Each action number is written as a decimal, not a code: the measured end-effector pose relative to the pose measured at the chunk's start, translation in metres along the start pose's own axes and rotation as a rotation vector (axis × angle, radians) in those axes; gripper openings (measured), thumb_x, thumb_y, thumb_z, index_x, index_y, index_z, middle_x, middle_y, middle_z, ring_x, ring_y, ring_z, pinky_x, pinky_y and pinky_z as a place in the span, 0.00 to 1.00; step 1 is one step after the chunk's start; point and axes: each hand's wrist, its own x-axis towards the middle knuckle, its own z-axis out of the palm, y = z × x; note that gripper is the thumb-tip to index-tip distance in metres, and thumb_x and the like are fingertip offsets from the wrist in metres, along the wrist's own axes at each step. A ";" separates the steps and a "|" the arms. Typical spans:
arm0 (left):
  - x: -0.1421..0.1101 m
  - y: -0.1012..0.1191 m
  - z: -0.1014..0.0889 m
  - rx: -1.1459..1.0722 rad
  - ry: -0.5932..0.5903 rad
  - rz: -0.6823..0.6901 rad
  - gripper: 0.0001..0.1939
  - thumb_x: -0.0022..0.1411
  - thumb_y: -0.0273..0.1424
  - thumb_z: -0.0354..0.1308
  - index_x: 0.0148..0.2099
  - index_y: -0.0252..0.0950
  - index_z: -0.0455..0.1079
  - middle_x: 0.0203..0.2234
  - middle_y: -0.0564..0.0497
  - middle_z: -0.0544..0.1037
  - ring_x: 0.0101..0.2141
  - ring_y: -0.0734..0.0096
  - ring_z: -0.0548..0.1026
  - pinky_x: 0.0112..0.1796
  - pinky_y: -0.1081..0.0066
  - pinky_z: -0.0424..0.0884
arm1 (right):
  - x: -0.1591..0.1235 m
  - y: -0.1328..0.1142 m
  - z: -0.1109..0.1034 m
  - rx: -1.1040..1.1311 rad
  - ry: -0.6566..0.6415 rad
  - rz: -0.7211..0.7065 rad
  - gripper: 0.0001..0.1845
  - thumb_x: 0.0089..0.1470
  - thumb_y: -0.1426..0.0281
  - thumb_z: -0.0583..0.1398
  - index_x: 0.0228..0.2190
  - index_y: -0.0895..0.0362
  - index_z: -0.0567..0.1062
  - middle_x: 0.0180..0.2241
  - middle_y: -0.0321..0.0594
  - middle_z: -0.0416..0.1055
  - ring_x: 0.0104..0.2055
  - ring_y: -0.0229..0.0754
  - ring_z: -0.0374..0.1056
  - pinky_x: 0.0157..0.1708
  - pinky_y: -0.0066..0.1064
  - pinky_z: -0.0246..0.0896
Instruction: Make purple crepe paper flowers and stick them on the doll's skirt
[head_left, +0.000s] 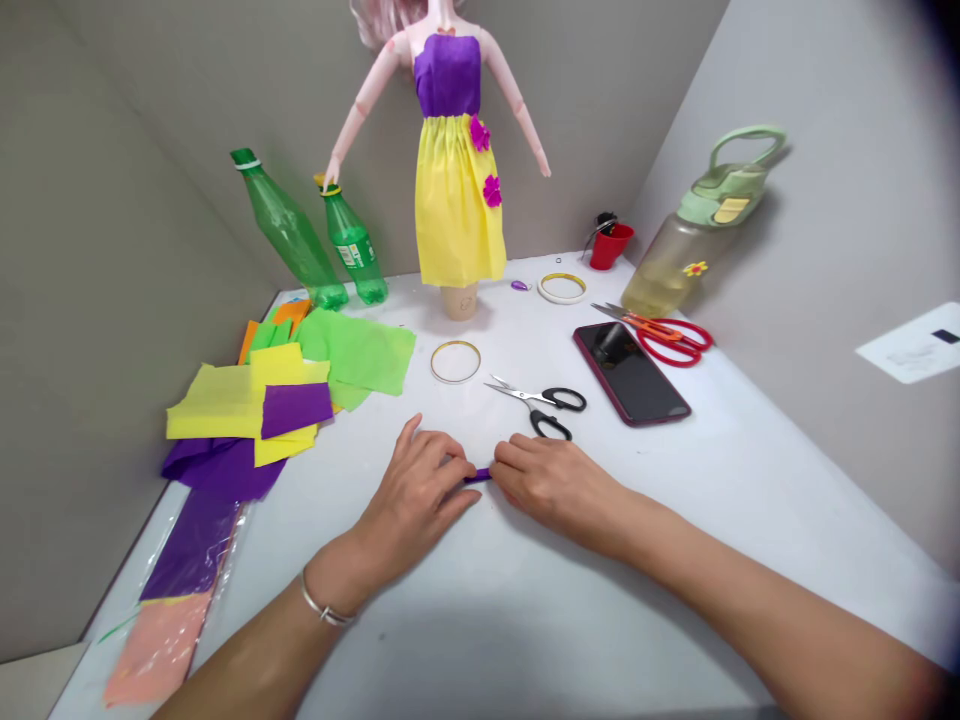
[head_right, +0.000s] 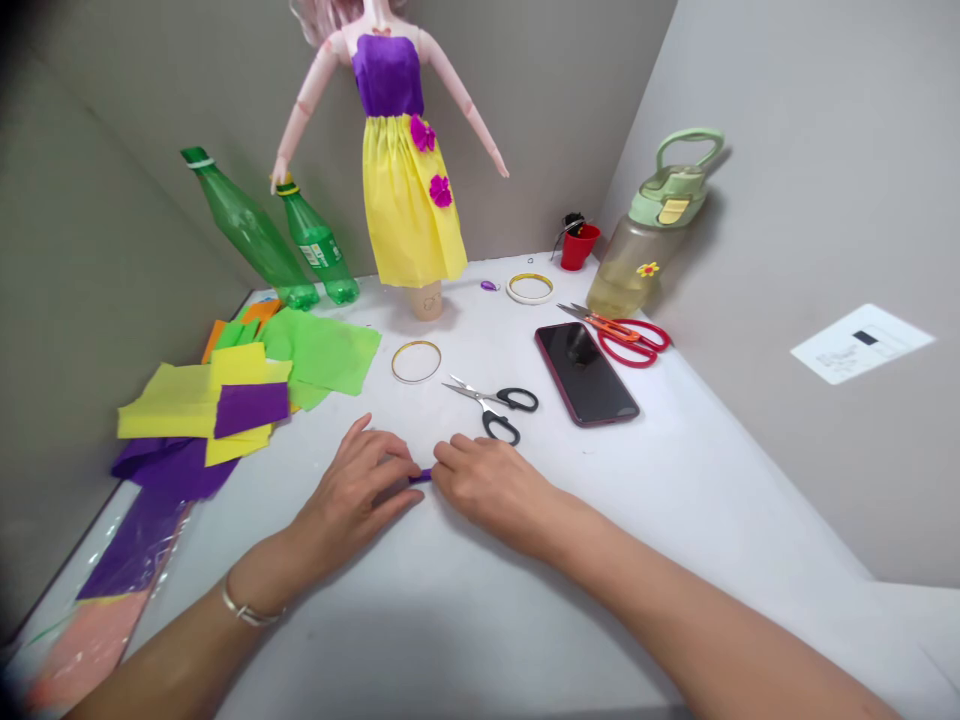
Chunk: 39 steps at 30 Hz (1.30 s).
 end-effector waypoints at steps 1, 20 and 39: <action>0.000 0.000 0.000 -0.003 0.003 -0.002 0.05 0.65 0.31 0.57 0.42 0.37 0.71 0.37 0.50 0.72 0.42 0.67 0.70 0.62 0.45 0.49 | 0.000 0.001 0.002 0.018 0.008 0.024 0.09 0.62 0.78 0.54 0.30 0.59 0.71 0.31 0.39 0.67 0.32 0.41 0.60 0.27 0.32 0.50; 0.001 0.001 0.005 0.004 0.065 0.011 0.07 0.67 0.25 0.52 0.38 0.37 0.70 0.35 0.51 0.73 0.43 0.69 0.70 0.62 0.47 0.50 | 0.001 -0.001 -0.011 0.157 -0.070 0.146 0.07 0.61 0.70 0.59 0.36 0.60 0.76 0.34 0.42 0.71 0.37 0.43 0.66 0.30 0.32 0.56; 0.003 -0.002 -0.006 -0.408 -0.126 -0.236 0.05 0.65 0.30 0.56 0.35 0.40 0.71 0.36 0.53 0.74 0.41 0.68 0.72 0.62 0.49 0.48 | -0.002 0.005 -0.009 0.667 -0.048 0.291 0.10 0.64 0.71 0.55 0.36 0.55 0.77 0.34 0.37 0.71 0.34 0.37 0.68 0.35 0.28 0.60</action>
